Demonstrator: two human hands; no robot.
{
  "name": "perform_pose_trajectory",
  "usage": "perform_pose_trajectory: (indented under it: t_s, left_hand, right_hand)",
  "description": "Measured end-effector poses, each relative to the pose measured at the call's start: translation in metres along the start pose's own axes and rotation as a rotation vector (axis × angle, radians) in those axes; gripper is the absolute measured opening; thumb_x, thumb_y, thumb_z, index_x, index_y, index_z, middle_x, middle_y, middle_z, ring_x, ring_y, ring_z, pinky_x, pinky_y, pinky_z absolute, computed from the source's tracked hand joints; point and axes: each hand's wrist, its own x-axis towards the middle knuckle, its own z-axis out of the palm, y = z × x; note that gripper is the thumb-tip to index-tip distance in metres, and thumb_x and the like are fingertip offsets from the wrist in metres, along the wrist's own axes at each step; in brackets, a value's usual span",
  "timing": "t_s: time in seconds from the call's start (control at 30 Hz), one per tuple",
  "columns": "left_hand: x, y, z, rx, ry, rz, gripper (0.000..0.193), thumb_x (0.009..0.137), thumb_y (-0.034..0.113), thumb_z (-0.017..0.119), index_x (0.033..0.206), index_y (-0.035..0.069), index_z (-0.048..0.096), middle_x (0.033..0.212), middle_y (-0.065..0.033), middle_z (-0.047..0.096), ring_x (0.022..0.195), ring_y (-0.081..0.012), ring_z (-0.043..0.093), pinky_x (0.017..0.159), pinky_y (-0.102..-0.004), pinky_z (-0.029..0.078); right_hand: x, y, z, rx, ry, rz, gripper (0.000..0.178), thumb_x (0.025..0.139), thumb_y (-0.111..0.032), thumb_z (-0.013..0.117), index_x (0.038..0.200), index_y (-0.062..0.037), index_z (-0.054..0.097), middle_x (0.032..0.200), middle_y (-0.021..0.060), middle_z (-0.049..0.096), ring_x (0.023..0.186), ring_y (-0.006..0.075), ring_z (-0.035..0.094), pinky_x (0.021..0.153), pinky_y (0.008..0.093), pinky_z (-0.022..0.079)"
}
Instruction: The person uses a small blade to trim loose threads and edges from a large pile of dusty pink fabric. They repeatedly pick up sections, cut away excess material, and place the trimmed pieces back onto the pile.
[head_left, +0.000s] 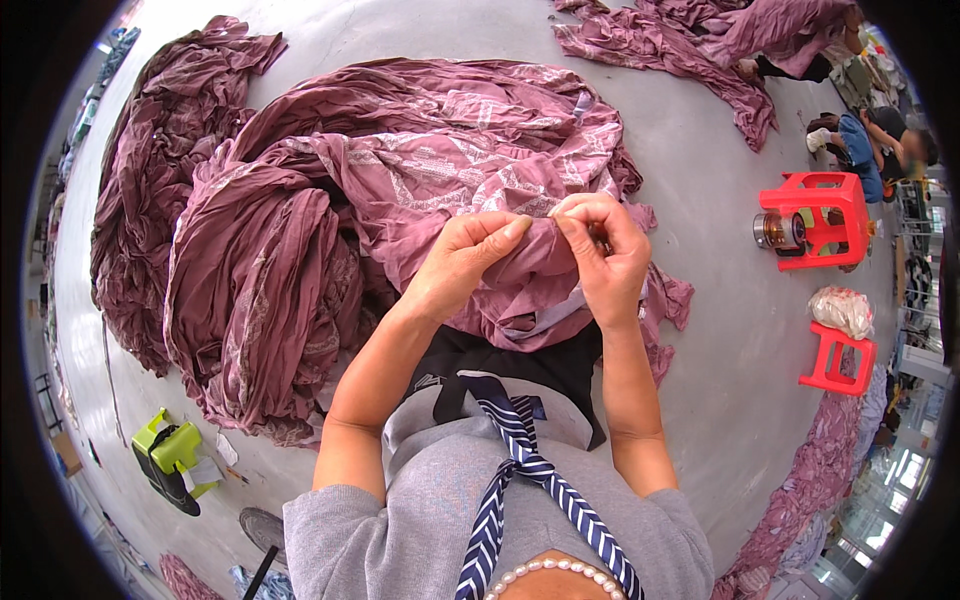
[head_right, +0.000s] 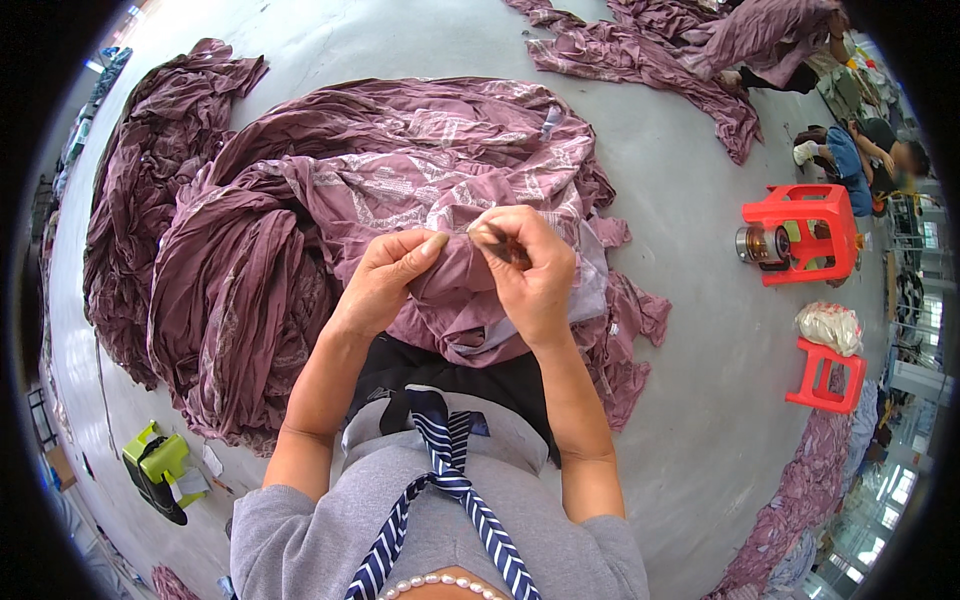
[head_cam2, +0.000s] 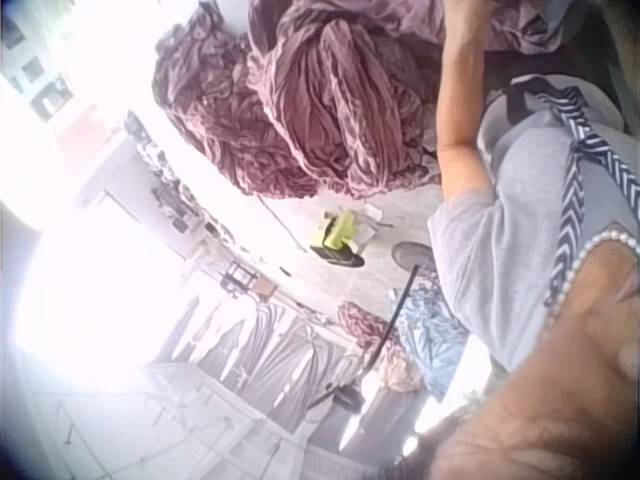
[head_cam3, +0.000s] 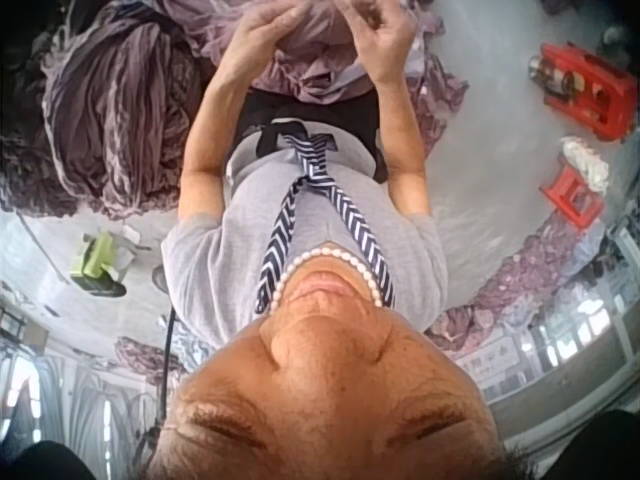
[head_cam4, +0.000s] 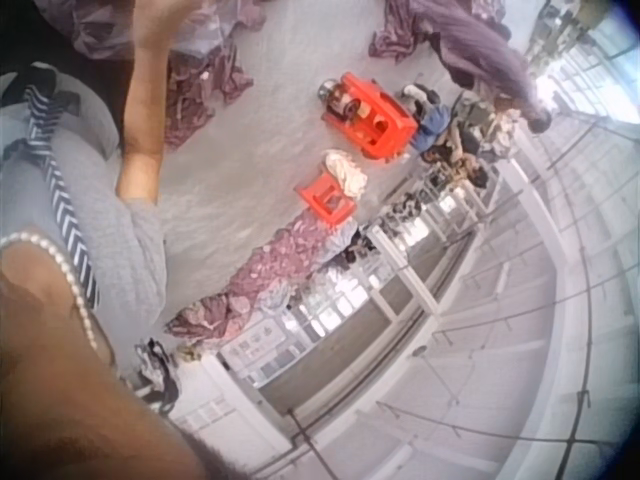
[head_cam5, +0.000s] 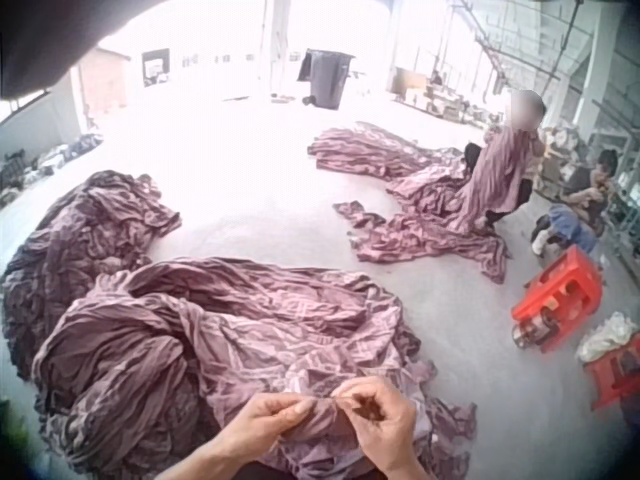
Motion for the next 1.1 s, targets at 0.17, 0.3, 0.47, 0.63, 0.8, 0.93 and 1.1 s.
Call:
perform_pose_trajectory:
  t_s: [0.17, 0.3, 0.47, 0.63, 0.8, 0.93, 1.1]
  left_hand:
    - [0.000, -0.005, -0.010, -0.106, -0.033, -0.032, 0.024, 0.096, 0.020, 0.052, 0.105, 0.000, 0.062, 0.091, 0.0032, 0.063, 0.081, -0.0018, 0.054, 0.074, -0.0184, 0.044]
    - [0.000, -0.004, -0.010, -0.178, -0.034, 0.002, 0.023, 0.096, 0.019, 0.051, 0.106, 0.000, 0.062, 0.094, 0.0026, 0.063, 0.082, -0.0025, 0.056, 0.076, -0.0191, 0.045]
    - [-0.001, -0.002, -0.007, -0.259, -0.003, 0.009, 0.022, 0.096, 0.017, 0.052, 0.107, 0.001, 0.062, 0.095, 0.0024, 0.063, 0.084, -0.0023, 0.055, 0.077, -0.0190, 0.044]
    - [-0.001, -0.002, -0.007, -0.237, 0.000, 0.016, 0.022, 0.095, 0.016, 0.053, 0.108, 0.001, 0.062, 0.095, 0.0024, 0.063, 0.084, -0.0025, 0.055, 0.077, -0.0193, 0.044]
    - [-0.001, -0.004, -0.008, -0.232, -0.002, 0.038, 0.022, 0.095, 0.016, 0.054, 0.109, 0.001, 0.062, 0.096, 0.0014, 0.064, 0.085, -0.0032, 0.056, 0.078, -0.0200, 0.044]
    - [-0.002, -0.007, -0.008, -0.172, 0.007, 0.067, 0.027, 0.095, 0.019, 0.054, 0.111, 0.000, 0.062, 0.098, 0.0013, 0.064, 0.085, -0.0027, 0.056, 0.076, -0.0185, 0.045]
    - [-0.003, -0.003, -0.006, -0.211, -0.013, 0.017, 0.024, 0.095, 0.017, 0.054, 0.110, 0.000, 0.062, 0.098, 0.0004, 0.064, 0.085, -0.0037, 0.057, 0.077, -0.0199, 0.046]
  right_hand:
    - [0.001, -0.001, -0.008, 0.185, 0.012, 0.101, 0.015, 0.088, -0.012, 0.064, 0.089, 0.0004, 0.056, 0.088, 0.0054, 0.062, 0.072, 0.0050, 0.050, 0.064, 0.0170, 0.040]
    - [-0.007, -0.007, -0.023, -0.084, 0.066, 0.021, 0.037, 0.079, -0.026, 0.075, 0.099, -0.0014, 0.056, 0.083, 0.0042, 0.062, 0.069, 0.0073, 0.058, 0.058, 0.0195, 0.047]
    - [-0.024, -0.021, -0.022, -0.372, -0.048, 0.034, 0.029, 0.079, -0.019, 0.073, 0.098, -0.0017, 0.058, 0.077, 0.0071, 0.061, 0.063, 0.0131, 0.060, 0.057, 0.0247, 0.052]
    - [-0.022, -0.020, -0.017, -0.497, -0.062, -0.106, 0.026, 0.078, -0.017, 0.074, 0.094, -0.0033, 0.059, 0.067, 0.0060, 0.058, 0.057, 0.0162, 0.059, 0.051, 0.0268, 0.049]
    - [-0.021, -0.016, -0.018, -0.556, -0.035, -0.136, 0.025, 0.077, -0.018, 0.074, 0.091, -0.0043, 0.059, 0.065, 0.0052, 0.057, 0.055, 0.0178, 0.057, 0.048, 0.0282, 0.046]
    - [-0.021, -0.014, -0.017, -0.555, -0.013, -0.151, 0.026, 0.077, -0.017, 0.074, 0.092, -0.0043, 0.058, 0.066, 0.0053, 0.057, 0.055, 0.0179, 0.058, 0.049, 0.0284, 0.046]
    - [-0.019, -0.016, -0.016, -0.571, -0.019, -0.168, 0.025, 0.078, -0.016, 0.074, 0.093, -0.0032, 0.058, 0.071, 0.0070, 0.059, 0.058, 0.0177, 0.060, 0.051, 0.0282, 0.048]
